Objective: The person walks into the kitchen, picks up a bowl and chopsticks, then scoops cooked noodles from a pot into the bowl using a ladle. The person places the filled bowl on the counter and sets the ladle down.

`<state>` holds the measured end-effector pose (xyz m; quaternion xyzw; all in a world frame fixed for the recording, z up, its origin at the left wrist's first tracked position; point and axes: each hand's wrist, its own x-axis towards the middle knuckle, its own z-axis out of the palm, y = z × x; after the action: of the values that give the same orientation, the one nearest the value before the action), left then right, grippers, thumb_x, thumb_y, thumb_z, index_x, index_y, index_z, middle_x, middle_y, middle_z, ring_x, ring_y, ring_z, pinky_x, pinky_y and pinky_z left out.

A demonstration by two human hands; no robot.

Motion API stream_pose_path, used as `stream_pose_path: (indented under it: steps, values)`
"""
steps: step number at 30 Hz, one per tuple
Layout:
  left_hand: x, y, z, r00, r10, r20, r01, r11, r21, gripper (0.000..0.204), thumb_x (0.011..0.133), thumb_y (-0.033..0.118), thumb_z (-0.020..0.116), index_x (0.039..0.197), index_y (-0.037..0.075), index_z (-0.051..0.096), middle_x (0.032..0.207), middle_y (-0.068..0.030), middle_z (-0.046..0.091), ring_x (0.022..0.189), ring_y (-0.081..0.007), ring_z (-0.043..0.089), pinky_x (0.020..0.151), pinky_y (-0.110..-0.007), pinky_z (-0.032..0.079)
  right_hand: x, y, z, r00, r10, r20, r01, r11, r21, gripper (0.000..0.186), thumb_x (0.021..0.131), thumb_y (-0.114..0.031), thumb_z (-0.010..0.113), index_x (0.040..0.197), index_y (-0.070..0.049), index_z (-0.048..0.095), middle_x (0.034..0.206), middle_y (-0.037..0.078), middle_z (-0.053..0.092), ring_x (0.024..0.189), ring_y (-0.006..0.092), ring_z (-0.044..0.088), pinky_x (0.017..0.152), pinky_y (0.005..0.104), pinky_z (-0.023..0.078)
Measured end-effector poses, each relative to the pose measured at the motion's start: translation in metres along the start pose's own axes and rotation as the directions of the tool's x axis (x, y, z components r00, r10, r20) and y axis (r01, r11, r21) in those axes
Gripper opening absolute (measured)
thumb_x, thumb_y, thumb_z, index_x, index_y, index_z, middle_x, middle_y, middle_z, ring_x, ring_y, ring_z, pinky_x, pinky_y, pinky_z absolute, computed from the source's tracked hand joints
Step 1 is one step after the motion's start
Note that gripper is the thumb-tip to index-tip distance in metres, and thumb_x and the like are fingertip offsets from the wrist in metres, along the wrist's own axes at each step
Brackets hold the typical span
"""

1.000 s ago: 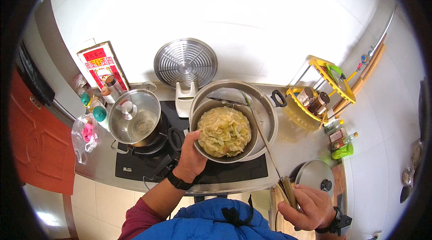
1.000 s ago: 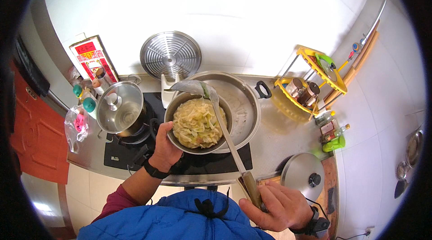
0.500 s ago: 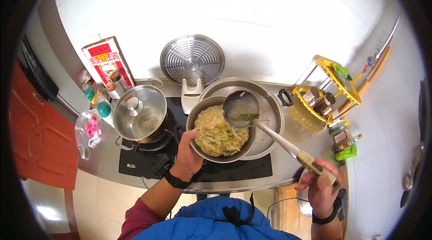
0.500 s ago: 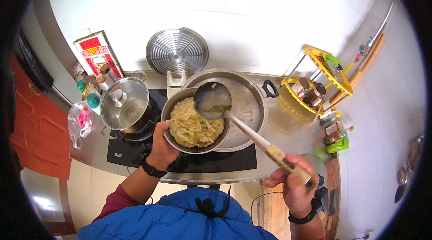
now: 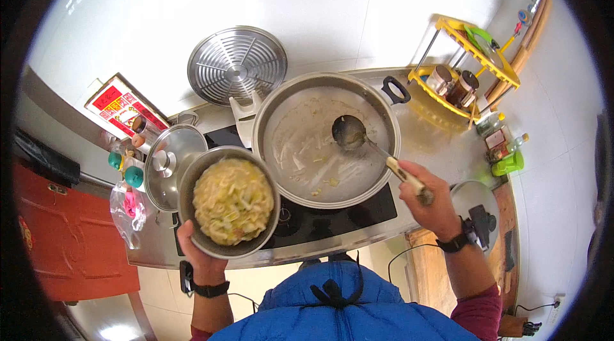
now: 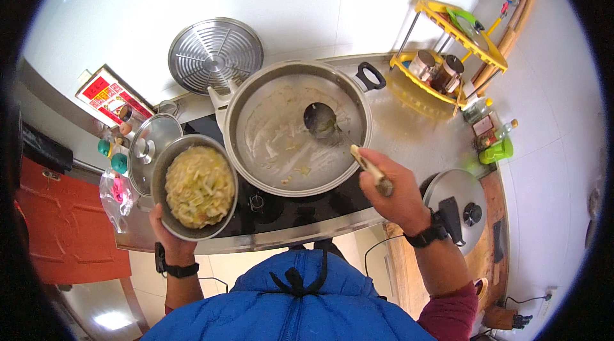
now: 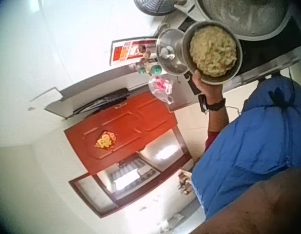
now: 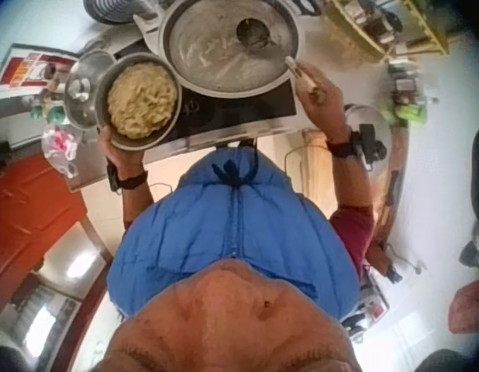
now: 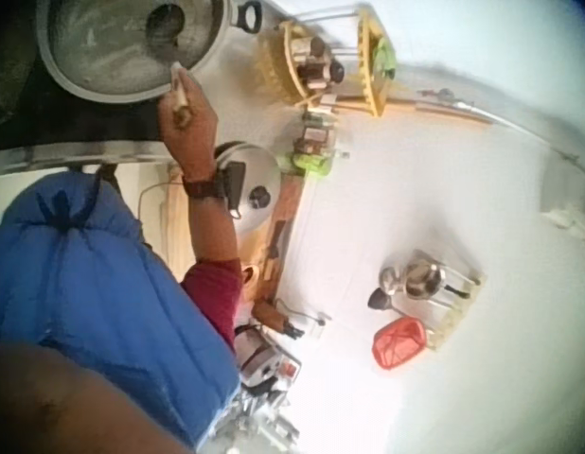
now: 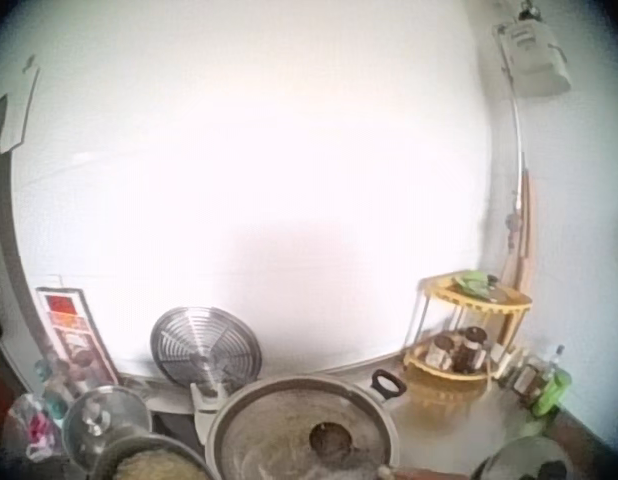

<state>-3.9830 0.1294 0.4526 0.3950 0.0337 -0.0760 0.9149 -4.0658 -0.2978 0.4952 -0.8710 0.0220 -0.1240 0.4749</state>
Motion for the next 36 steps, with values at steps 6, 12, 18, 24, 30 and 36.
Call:
stream_pose_path:
  steps: [6, 12, 18, 24, 30, 36]
  values:
    - [-0.029, 0.012, -0.016, 0.994, 0.055, -0.098, -0.054, 0.998, 0.015, 0.070, 0.091, 0.043, 0.057, 0.146, 0.002, 0.044, 0.147, -0.0167, 0.053, 0.128, -0.0334, 0.057, 0.107, -0.049, 0.049, 0.022, 0.012, 0.030, 0.952, -0.267, 0.150, 0.302, 0.900, -0.314, 0.041, 0.090, -0.017, 0.066, 0.130, -0.007, 0.062, 0.103, 0.018, 0.071, 0.087, 0.0365, 0.069, 0.078, 0.0418, 0.057]
    - [-0.035, 0.006, -0.023, 0.987, 0.056, -0.153, -0.058, 0.998, -0.007, 0.071, 0.090, 0.044, 0.058, 0.147, 0.004, 0.044, 0.146, -0.0166, 0.053, 0.129, -0.0343, 0.056, 0.107, -0.051, 0.048, 0.018, -0.012, 0.018, 0.898, -0.230, 0.376, 0.283, 0.955, -0.090, 0.038, 0.089, -0.017, 0.067, 0.125, -0.007, 0.064, 0.096, 0.015, 0.070, 0.084, 0.0350, 0.069, 0.074, 0.0416, 0.058]
    - [-0.033, 0.003, -0.022, 0.988, 0.055, -0.147, -0.058, 0.998, -0.017, 0.074, 0.089, 0.045, 0.059, 0.148, 0.005, 0.042, 0.146, -0.0167, 0.053, 0.129, -0.0348, 0.056, 0.107, -0.051, 0.048, 0.044, 0.000, 0.037, 0.927, -0.312, 0.207, 0.353, 0.914, -0.201, 0.038, 0.089, -0.018, 0.067, 0.126, -0.009, 0.064, 0.095, 0.015, 0.069, 0.082, 0.0343, 0.069, 0.072, 0.0414, 0.057]
    - [-0.029, 0.000, -0.024, 0.987, 0.056, -0.151, -0.058, 0.998, -0.010, 0.073, 0.089, 0.045, 0.059, 0.147, 0.004, 0.043, 0.146, -0.0168, 0.053, 0.129, -0.0347, 0.056, 0.107, -0.051, 0.048, 0.024, 0.000, 0.005, 0.860, -0.291, 0.418, 0.334, 0.942, -0.030, 0.038, 0.088, -0.016, 0.068, 0.125, -0.011, 0.064, 0.094, 0.015, 0.069, 0.078, 0.0348, 0.067, 0.070, 0.0421, 0.056]
    - [-0.027, 0.000, -0.024, 0.987, 0.049, -0.151, -0.052, 0.999, -0.013, 0.072, 0.089, 0.044, 0.060, 0.146, 0.003, 0.045, 0.146, -0.0167, 0.054, 0.129, -0.0345, 0.056, 0.107, -0.051, 0.048, 0.026, 0.013, 0.004, 0.922, -0.279, 0.270, 0.357, 0.880, -0.312, 0.036, 0.089, -0.017, 0.068, 0.122, -0.005, 0.063, 0.090, 0.016, 0.069, 0.076, 0.0341, 0.068, 0.066, 0.0417, 0.056]
    - [-0.024, 0.000, -0.020, 0.986, 0.034, -0.164, -0.036, 0.999, -0.009, 0.076, 0.086, 0.045, 0.061, 0.147, 0.002, 0.043, 0.146, -0.0178, 0.052, 0.129, -0.0352, 0.055, 0.107, -0.050, 0.047, -0.008, -0.014, 0.044, 0.953, -0.187, 0.240, 0.193, 0.981, -0.001, 0.041, 0.088, -0.015, 0.069, 0.127, -0.005, 0.062, 0.103, 0.019, 0.071, 0.086, 0.0318, 0.073, 0.077, 0.0360, 0.058]
